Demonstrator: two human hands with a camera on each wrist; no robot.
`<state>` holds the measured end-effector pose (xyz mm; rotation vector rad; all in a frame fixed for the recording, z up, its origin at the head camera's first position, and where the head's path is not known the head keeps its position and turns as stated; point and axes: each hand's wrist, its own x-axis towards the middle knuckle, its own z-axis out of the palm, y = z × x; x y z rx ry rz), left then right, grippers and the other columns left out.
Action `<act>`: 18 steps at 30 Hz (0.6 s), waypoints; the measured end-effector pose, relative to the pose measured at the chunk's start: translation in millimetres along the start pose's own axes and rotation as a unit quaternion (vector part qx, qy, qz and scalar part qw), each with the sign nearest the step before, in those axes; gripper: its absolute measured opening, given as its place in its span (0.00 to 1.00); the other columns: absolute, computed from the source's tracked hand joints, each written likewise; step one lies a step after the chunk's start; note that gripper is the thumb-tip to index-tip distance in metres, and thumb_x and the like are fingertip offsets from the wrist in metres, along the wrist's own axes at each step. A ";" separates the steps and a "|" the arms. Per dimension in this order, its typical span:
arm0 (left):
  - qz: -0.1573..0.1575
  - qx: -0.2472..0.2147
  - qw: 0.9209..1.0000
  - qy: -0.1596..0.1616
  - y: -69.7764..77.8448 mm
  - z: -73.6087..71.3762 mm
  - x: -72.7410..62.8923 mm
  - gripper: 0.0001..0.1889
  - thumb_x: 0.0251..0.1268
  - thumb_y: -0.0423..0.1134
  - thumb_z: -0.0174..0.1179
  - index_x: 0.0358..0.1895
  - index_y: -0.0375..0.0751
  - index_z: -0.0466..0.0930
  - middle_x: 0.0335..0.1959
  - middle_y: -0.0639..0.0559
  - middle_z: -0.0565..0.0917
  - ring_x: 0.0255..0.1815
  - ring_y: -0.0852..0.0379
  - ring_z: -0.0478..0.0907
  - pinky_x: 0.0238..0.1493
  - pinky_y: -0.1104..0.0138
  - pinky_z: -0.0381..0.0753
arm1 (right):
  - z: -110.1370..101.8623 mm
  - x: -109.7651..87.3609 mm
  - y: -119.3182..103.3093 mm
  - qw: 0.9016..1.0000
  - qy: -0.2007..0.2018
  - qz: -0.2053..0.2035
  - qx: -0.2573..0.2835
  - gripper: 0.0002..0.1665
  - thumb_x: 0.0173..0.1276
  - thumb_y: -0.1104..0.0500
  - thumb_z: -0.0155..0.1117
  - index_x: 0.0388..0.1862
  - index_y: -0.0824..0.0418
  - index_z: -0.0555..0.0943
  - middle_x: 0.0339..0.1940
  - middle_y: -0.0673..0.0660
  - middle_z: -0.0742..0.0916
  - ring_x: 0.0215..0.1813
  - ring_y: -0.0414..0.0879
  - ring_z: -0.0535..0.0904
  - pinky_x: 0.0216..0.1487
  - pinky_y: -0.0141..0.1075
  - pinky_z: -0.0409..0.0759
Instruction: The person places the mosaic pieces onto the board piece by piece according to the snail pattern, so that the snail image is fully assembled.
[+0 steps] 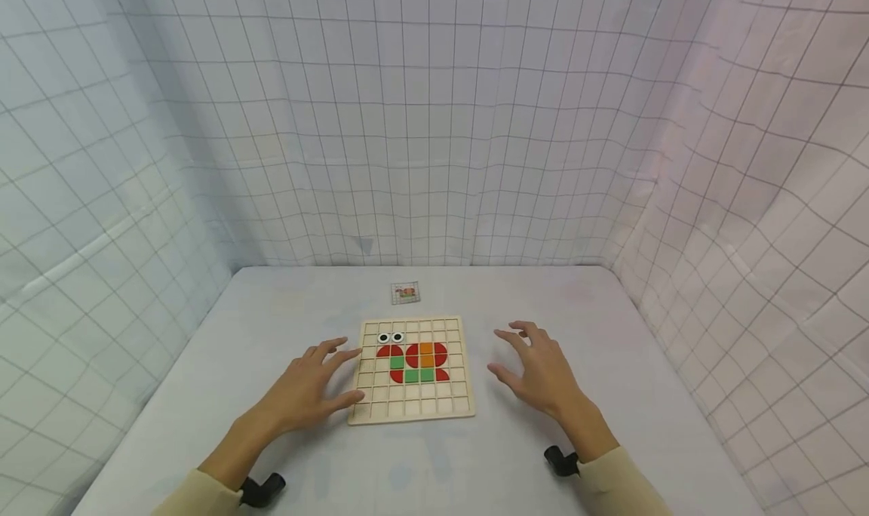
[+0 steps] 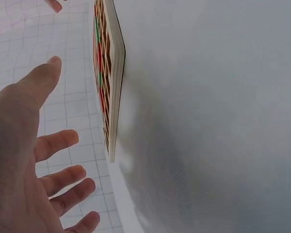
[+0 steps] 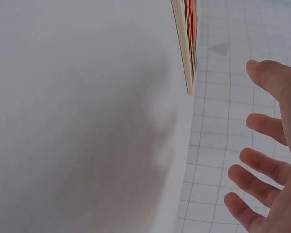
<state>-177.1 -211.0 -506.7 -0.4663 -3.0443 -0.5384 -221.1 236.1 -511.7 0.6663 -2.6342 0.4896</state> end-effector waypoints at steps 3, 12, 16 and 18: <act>0.001 0.023 0.999 0.027 -3.1 -6.0 -1.8 0.46 0.78 0.74 0.69 0.88 0.52 0.76 0.94 0.38 0.67 0.91 0.29 0.69 0.87 0.27 0.69 | -1.6 -3.0 4.0 1.000 0.006 0.003 -0.017 0.43 0.73 0.38 0.85 0.81 0.52 0.85 0.82 0.68 0.83 0.75 0.70 0.85 0.68 0.73 0.85; -0.036 0.076 0.996 0.037 -4.0 -13.5 -5.4 0.59 0.69 0.87 0.60 0.96 0.59 0.63 1.00 0.39 0.51 1.00 0.27 0.48 0.92 0.18 0.40 | -4.1 -7.3 3.1 0.994 -0.073 0.048 -0.068 0.69 0.66 0.13 0.72 0.99 0.38 0.61 1.00 0.64 0.62 0.97 0.76 0.57 0.89 0.84 0.56; -0.044 0.074 0.996 0.033 -2.4 -13.0 -7.1 0.61 0.67 0.88 0.62 0.96 0.60 0.61 1.01 0.40 0.47 1.01 0.26 0.43 0.91 0.17 0.35 | -1.4 -8.3 0.4 0.992 -0.088 0.054 -0.072 0.73 0.64 0.10 0.71 1.00 0.37 0.59 1.01 0.64 0.59 0.98 0.79 0.54 0.88 0.87 0.52; -0.044 0.074 0.996 0.034 -2.2 -12.6 -7.4 0.61 0.66 0.88 0.62 0.96 0.59 0.61 1.01 0.40 0.47 1.01 0.26 0.43 0.91 0.17 0.35 | -0.6 -8.8 -0.3 0.992 -0.089 0.057 -0.072 0.73 0.64 0.11 0.72 1.00 0.37 0.59 1.01 0.63 0.58 0.98 0.78 0.53 0.89 0.87 0.51</act>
